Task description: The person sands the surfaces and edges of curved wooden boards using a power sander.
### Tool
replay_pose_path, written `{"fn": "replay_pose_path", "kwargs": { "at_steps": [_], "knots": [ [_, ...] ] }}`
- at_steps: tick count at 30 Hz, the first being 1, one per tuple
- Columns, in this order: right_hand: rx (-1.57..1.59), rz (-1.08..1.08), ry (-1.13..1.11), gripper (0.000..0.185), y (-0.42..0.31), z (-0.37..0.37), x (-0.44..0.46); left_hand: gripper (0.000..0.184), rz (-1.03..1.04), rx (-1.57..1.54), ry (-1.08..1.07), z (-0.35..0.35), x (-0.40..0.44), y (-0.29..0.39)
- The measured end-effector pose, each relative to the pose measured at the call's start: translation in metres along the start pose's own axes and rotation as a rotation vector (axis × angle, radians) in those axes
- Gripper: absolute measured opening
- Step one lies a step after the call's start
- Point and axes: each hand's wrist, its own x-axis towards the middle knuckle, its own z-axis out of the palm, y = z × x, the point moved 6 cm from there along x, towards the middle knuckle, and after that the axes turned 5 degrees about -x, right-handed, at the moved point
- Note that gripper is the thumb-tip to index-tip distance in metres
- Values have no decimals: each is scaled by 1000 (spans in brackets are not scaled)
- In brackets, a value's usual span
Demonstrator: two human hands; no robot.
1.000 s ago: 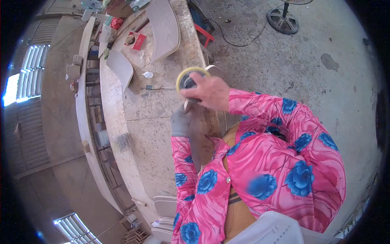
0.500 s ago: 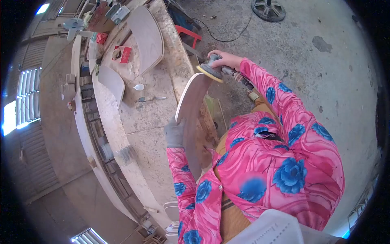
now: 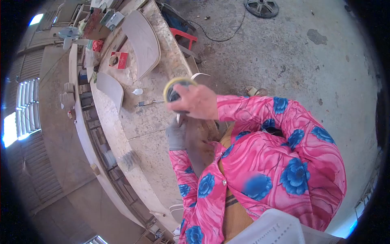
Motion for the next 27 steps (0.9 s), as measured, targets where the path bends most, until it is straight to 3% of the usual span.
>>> {"fn": "replay_pose_path", "kwargs": {
  "at_steps": [3,6,9,10,12,16,20,23,25,26,27],
  "knots": [
    [77,156,80,40,41,-24,16,30,-19,-1,2,-2,1,5],
    [222,380,-88,44,109,-26,23,29,-61,44,-5,1,2,-2],
    [667,508,-228,47,175,15,5,30,-110,-23,-21,-4,4,4],
    [675,512,-227,47,186,30,-7,31,-139,-88,-36,-7,4,7],
    [1011,672,-147,48,210,68,-36,31,-147,-156,-41,0,4,-7],
    [1100,872,-142,50,237,116,-78,35,-71,-249,-2,0,5,-9],
    [1153,918,-145,50,240,121,-85,35,-63,-179,-41,-3,5,-4],
    [1005,793,-76,53,215,68,-48,36,-79,-184,-57,2,5,-10],
    [875,479,51,54,188,34,-15,37,-83,-113,-54,-3,4,-2],
    [872,479,53,54,168,12,-4,37,-81,-114,-54,-2,4,-3],
    [618,449,-29,53,141,-13,5,37,-109,-102,-55,0,4,-7]
  ]
}}
